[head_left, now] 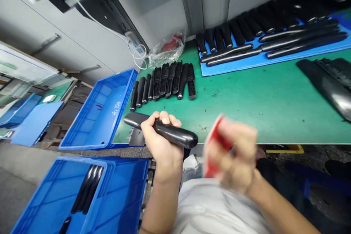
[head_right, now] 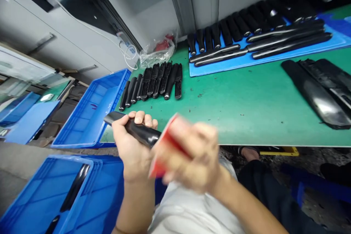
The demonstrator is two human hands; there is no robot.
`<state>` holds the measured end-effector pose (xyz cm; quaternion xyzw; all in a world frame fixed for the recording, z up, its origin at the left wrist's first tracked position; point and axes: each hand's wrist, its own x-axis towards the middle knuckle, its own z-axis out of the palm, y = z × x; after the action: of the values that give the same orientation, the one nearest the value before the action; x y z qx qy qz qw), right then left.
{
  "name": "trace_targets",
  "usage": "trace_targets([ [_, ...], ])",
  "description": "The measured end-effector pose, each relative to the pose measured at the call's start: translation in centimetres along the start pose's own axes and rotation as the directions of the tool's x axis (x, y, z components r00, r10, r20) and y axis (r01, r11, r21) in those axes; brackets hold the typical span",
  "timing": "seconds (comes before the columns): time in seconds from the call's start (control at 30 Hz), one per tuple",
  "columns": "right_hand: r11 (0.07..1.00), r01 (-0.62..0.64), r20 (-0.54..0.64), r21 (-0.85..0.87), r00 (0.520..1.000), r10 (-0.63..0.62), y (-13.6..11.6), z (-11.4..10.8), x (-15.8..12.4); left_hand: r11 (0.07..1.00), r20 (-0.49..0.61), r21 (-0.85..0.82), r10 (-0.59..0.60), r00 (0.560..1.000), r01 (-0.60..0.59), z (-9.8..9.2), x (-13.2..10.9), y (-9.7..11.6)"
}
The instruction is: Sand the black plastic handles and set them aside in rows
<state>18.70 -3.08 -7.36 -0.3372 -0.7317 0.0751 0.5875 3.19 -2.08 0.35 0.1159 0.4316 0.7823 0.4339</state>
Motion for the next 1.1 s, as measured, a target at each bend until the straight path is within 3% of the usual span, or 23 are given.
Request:
trace_targets([
  [0.07,0.996,0.093,-0.027,0.010,0.995,-0.093,-0.2,-0.5,-0.6,0.960,0.134,0.262,0.067,0.989,-0.101,1.0,3.8,0.2],
  [0.1,0.998,0.065,-0.060,0.022,0.996,-0.063,-0.3,-0.8,-1.0,0.868,0.210,0.458,0.105,0.972,-0.193,1.8,6.2,0.3],
  [0.13,0.999,0.005,-0.093,0.037,0.996,-0.001,-0.4,-1.0,-1.4,0.678,0.296,0.661,0.157,0.942,-0.321,2.5,8.8,0.3],
  [0.17,0.996,-0.064,-0.121,0.060,0.990,0.071,-0.4,-1.3,-1.8,0.390,0.374,0.819,0.195,0.907,-0.421,3.3,11.3,0.2],
  [0.23,0.983,-0.150,-0.137,0.104,0.977,0.163,-0.4,-2.1,-2.5,-0.222,0.454,0.883,0.185,0.871,-0.413,4.7,15.6,-0.3],
  [0.27,0.984,-0.142,-0.122,0.110,0.980,0.155,-0.5,-2.6,-2.8,-0.414,0.466,0.833,0.166,0.869,-0.368,5.1,17.1,-0.7],
  [0.3,0.986,-0.128,-0.098,0.110,0.985,0.139,-0.6,-3.1,-3.1,-0.529,0.466,0.782,0.147,0.872,-0.329,5.5,18.2,-1.2],
  [0.33,0.985,-0.129,-0.073,0.111,0.988,0.138,-0.7,-3.6,-3.5,-0.583,0.462,0.752,0.130,0.877,-0.309,5.7,18.8,-1.6],
  [0.43,0.983,-0.161,-0.053,0.090,0.985,0.167,-0.9,-5.5,-4.6,-0.613,0.459,0.728,0.102,0.883,-0.308,6.2,18.9,-2.7],
  [0.5,0.980,-0.188,-0.064,0.058,0.979,0.191,-1.0,-6.9,-5.3,-0.635,0.502,0.696,0.096,0.859,-0.335,7.0,18.2,-3.5],
  [0.6,0.970,-0.243,-0.097,0.017,0.965,0.244,-1.2,-8.6,-6.2,-0.634,0.662,0.591,0.029,0.749,-0.499,10.0,15.1,-6.7],
  [0.67,0.962,-0.272,-0.114,0.013,0.956,0.272,-1.4,-9.3,-6.7,-0.572,0.793,0.432,-0.127,0.596,-0.697,13.0,11.5,-11.0],
  [0.73,0.960,-0.281,-0.130,0.009,0.951,0.280,-1.7,-9.8,-7.1,-0.420,0.875,0.186,-0.341,0.344,-0.888,16.5,7.0,-16.1],
  [0.8,0.958,-0.287,-0.153,-0.019,0.948,0.280,-2.0,-10.3,-7.3,-0.227,0.868,-0.049,-0.492,0.071,-0.973,19.5,2.5,-20.8],
  [0.83,0.954,-0.296,-0.169,-0.036,0.943,0.286,-2.1,-10.5,-7.3,-0.156,0.850,-0.120,-0.526,-0.020,-0.980,20.6,0.6,-22.5],
  [0.87,0.950,-0.309,-0.194,-0.049,0.936,0.295,-2.2,-10.7,-7.4,-0.106,0.832,-0.164,-0.549,-0.080,-0.981,21.4,-0.9,-23.7],
  [0.93,0.941,-0.337,-0.261,-0.046,0.913,0.314,-2.3,-11.2,-7.4,-0.065,0.807,-0.190,-0.578,-0.119,-0.980,22.1,-2.6,-24.6],
  [1.0,0.933,-0.359,-0.327,-0.012,0.884,0.335,-2.2,-11.5,-7.5,-0.068,0.787,-0.172,-0.610,-0.096,-0.983,21.6,-2.6,-23.9],
  [1.1,0.918,-0.396,-0.358,0.028,0.853,0.379,-1.8,-11.6,-7.7,-0.048,0.730,-0.120,-0.682,-0.055,-0.992,19.7,-0.6,-21.0],
])
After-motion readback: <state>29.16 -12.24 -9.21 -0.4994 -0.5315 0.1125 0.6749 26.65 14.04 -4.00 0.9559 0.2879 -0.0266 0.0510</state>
